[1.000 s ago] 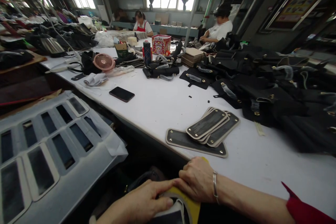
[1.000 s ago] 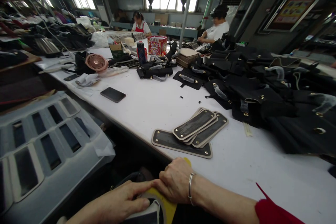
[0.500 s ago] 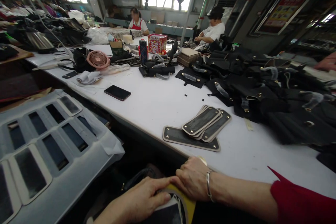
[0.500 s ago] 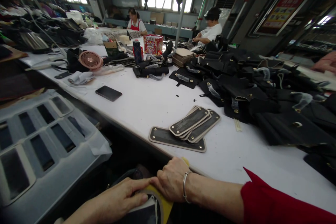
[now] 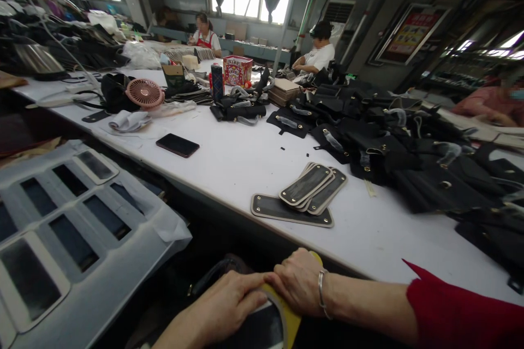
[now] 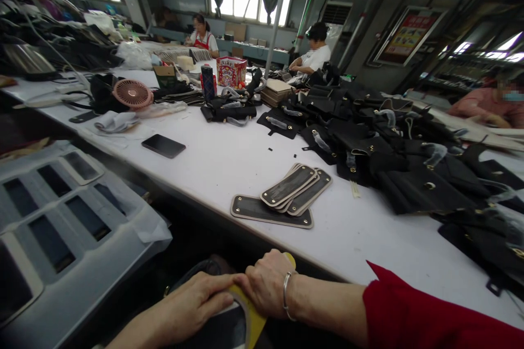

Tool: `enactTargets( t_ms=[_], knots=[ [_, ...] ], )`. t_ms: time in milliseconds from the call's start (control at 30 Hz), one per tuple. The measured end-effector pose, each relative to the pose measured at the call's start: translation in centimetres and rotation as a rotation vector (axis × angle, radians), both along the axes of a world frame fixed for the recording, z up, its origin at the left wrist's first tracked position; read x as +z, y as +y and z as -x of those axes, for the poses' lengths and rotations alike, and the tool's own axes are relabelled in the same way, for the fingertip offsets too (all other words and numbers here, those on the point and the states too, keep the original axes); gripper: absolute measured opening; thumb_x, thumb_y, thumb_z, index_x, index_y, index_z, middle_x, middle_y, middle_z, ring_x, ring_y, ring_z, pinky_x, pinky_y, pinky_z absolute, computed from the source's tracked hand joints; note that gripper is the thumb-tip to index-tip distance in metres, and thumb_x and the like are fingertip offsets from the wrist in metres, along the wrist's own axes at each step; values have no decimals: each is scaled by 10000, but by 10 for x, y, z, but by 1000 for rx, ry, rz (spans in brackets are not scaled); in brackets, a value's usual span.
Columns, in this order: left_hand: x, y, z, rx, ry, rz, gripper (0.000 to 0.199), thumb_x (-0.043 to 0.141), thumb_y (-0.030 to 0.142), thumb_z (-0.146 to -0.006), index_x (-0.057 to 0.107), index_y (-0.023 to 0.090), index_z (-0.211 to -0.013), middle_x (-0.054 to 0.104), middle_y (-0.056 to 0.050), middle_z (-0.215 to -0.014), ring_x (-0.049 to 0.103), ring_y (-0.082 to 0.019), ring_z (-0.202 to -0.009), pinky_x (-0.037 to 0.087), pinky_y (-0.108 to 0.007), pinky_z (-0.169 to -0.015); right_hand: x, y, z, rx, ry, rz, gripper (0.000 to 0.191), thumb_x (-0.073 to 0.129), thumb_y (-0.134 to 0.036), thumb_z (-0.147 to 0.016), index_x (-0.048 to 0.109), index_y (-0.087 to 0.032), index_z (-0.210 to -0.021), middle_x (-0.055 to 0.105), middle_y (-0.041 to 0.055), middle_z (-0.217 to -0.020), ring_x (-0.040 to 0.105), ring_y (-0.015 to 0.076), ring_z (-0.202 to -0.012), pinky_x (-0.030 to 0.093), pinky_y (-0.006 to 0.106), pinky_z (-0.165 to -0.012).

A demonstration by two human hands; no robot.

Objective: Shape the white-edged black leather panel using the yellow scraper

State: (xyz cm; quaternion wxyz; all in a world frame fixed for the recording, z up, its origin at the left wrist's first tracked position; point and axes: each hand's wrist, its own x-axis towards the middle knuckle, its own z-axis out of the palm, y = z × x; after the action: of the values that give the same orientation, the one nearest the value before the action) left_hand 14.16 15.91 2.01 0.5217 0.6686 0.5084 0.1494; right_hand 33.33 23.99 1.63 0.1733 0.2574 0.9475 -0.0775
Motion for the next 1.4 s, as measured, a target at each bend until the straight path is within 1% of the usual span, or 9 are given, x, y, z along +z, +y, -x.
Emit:
enactTargets(
  t_ms=[267, 467, 600, 733, 867, 967, 1033, 1167, 1400],
  knots=[
    [-5, -5, 2, -18, -85, -3, 294, 461, 400, -945, 694, 339, -1115, 748, 55, -958, 653, -173, -866, 415, -221, -760, -2, -27, -3, -131, -2, -27, 553, 228, -365, -1031, 696, -210, -782, 762, 78, -741, 737, 314, -665, 497, 379, -584],
    [-8, 7, 1, 71, -138, 108, 571, 305, 519, -961, 768, 195, -878, 666, 3, -751, 523, -156, -715, 398, -250, -688, -3, -38, -5, -179, 21, -38, 580, 211, -376, -1028, 696, -192, -767, 750, 116, -729, 729, 325, -657, 412, 356, -551],
    [-17, 19, -1, 131, -111, 183, 295, 565, 347, -771, 793, 162, -745, 460, 41, -507, 328, -112, -533, 267, -258, -488, -9, -39, -9, -205, 58, -3, 623, 154, -369, -1022, 681, -176, -753, 737, 147, -725, 716, 344, -651, 328, 357, -549],
    [-27, 23, -5, 217, -111, 250, 339, 639, 281, -626, 810, 196, -905, 612, 27, -590, 419, -115, -548, 317, -246, -508, -19, -45, -22, -263, 121, 121, 707, 57, -449, -998, 653, -158, -754, 727, 195, -760, 692, 341, -678, 290, 365, -580],
    [-26, 19, -7, 262, -132, 288, 363, 647, 305, -612, 808, 204, -922, 720, -7, -731, 510, -136, -620, 393, -253, -582, -30, -48, -38, -426, 245, 378, 777, -47, -672, -920, 450, -196, -558, 596, 79, -565, 552, 191, -542, 296, 319, -552],
    [-21, 17, -8, 263, -131, 296, 366, 637, 294, -616, 805, 222, -933, 724, 5, -755, 528, -140, -652, 402, -247, -595, -28, -45, -42, -879, 481, 803, 797, -71, -787, -847, 445, -222, -622, 327, -40, -456, 298, 109, -413, 230, 275, -452],
    [-17, 16, -9, 258, -116, 293, 366, 626, 287, -623, 804, 233, -939, 690, 24, -710, 505, -128, -628, 389, -245, -584, -21, -43, -39, -1128, 686, 1179, 794, 99, -897, -780, 532, -235, -845, 294, -87, -501, 199, 87, -414, 189, 252, -428],
    [-11, 14, -10, 227, -77, 283, 356, 575, 280, -647, 802, 244, -918, 549, 53, -584, 432, -108, -546, 340, -244, -517, -18, -40, -27, -1153, 906, 1646, 781, 595, -852, -666, 503, -257, -1165, 403, -105, -603, 234, 52, -459, 185, 211, -446],
    [-8, 10, -11, 186, 4, 143, 308, 545, 294, -696, 800, 245, -861, 434, 50, -499, 425, -126, -513, 304, -264, -497, -56, -38, -16, -991, 837, 1209, 740, 762, -685, -637, 569, -140, -1097, 623, 23, -754, 545, 165, -656, 388, 274, -568]
  ],
)
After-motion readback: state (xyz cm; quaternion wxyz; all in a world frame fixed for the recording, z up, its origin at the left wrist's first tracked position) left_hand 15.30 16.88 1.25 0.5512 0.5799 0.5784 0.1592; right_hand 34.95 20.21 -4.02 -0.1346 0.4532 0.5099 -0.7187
